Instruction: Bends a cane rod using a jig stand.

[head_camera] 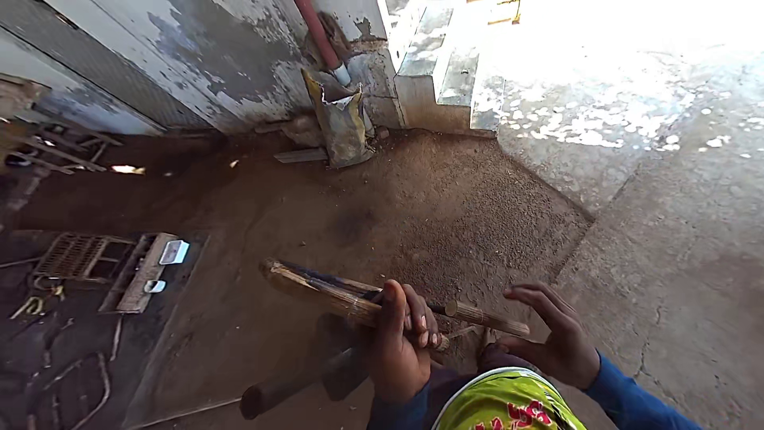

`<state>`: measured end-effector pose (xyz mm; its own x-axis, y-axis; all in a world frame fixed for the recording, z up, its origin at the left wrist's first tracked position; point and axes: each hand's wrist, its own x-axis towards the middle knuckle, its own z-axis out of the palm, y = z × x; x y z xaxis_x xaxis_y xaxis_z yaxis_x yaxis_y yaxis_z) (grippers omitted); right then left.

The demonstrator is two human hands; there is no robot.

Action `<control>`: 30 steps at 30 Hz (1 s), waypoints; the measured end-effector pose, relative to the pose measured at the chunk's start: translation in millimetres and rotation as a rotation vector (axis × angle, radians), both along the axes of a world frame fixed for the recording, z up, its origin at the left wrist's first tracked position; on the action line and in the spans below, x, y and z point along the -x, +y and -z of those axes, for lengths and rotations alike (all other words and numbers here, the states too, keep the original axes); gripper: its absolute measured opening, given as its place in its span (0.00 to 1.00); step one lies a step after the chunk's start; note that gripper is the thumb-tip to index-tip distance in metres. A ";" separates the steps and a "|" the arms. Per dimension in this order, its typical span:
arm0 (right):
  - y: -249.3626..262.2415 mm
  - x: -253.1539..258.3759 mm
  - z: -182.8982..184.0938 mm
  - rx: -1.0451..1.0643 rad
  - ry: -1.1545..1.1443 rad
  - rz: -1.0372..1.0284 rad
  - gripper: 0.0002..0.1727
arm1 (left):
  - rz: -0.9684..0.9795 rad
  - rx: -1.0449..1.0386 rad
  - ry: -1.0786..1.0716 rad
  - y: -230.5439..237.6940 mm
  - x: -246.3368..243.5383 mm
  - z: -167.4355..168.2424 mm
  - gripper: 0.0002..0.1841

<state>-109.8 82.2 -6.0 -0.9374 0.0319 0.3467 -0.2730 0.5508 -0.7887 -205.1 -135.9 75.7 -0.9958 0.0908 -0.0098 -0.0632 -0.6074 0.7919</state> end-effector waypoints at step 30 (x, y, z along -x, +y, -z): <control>167.0 -7.7 8.0 0.671 -0.212 0.128 0.53 | -0.130 0.654 -0.135 59.5 -14.3 99.0 0.27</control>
